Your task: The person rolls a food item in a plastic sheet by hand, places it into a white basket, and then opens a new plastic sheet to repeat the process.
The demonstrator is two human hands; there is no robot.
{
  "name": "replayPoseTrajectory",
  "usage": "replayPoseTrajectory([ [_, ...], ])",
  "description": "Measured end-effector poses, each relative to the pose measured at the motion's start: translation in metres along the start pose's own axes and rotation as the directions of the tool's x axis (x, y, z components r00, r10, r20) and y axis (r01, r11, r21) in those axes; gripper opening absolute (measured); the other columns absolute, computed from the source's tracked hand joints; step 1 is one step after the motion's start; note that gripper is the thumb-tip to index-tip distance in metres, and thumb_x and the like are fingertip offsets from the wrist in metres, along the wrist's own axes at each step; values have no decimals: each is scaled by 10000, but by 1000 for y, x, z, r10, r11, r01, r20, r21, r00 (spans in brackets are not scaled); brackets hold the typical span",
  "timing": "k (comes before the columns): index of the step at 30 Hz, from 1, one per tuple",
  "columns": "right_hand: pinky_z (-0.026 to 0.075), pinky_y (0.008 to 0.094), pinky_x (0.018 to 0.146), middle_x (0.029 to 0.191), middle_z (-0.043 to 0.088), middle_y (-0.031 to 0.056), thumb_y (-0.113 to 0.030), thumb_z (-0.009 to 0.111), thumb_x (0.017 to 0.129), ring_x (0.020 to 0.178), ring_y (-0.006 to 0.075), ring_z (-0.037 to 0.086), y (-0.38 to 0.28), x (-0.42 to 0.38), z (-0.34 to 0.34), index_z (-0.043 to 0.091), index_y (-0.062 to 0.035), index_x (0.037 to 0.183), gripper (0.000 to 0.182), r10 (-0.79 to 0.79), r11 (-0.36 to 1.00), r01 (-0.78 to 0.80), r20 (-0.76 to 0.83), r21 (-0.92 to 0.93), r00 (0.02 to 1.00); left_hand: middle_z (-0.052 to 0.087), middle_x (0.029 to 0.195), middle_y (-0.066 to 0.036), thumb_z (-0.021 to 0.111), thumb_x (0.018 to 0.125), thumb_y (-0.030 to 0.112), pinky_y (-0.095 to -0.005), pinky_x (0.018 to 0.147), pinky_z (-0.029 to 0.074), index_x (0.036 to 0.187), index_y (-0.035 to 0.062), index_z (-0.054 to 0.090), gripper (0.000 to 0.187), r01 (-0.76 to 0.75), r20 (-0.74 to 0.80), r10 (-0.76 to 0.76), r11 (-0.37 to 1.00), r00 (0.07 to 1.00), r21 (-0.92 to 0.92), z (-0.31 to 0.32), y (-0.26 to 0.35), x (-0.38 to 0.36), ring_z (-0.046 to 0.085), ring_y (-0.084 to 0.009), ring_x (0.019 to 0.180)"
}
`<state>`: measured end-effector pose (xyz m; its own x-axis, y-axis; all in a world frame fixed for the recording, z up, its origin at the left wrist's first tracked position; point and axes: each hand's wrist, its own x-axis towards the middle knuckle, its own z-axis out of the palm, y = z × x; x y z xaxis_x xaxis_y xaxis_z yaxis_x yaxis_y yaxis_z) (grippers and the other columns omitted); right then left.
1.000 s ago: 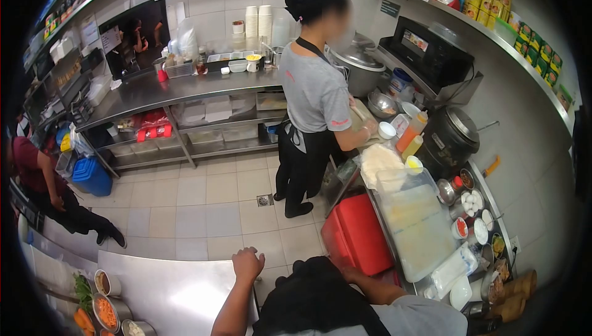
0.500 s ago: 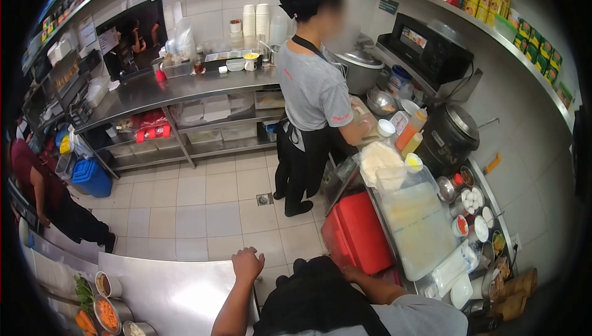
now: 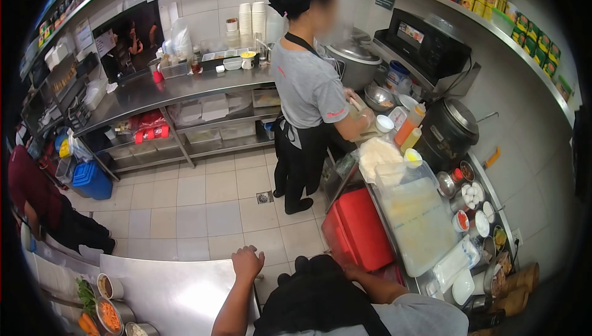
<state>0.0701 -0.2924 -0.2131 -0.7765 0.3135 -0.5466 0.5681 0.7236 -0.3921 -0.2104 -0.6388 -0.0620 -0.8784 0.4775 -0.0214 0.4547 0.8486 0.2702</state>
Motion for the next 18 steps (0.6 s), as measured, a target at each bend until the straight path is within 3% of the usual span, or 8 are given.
replayPoseTrajectory([
  [4, 535, 503, 902, 1108, 703, 273, -405, 640, 900, 1086, 431, 678, 26, -9, 29, 739, -1, 1074, 451, -88, 982, 89, -11, 166, 996, 720, 932, -89, 722, 864, 412, -456, 798, 487, 997, 113, 735, 327, 1, 9, -1, 1000, 1000, 8, 0, 0, 0, 687, -283, 914],
  [9, 535, 509, 897, 1101, 701, 276, -396, 605, 921, 1077, 438, 676, 14, -3, 9, 740, -6, 1066, 437, -62, 998, 61, 12, 14, 998, 722, 937, -88, 725, 864, 410, -459, 799, 487, 1002, 112, 740, 328, -11, -9, 11, 1000, 1000, -7, 2, -1, 0, 688, -284, 915],
  [18, 536, 519, 888, 1087, 697, 280, -380, 542, 957, 1060, 451, 673, -2, -5, -8, 742, -16, 1052, 425, -49, 998, 52, 85, -37, 995, 723, 936, -88, 723, 866, 411, -459, 792, 484, 1006, 111, 742, 332, -8, 6, 8, 1000, 1000, 4, -2, 1, 0, 689, -283, 916],
])
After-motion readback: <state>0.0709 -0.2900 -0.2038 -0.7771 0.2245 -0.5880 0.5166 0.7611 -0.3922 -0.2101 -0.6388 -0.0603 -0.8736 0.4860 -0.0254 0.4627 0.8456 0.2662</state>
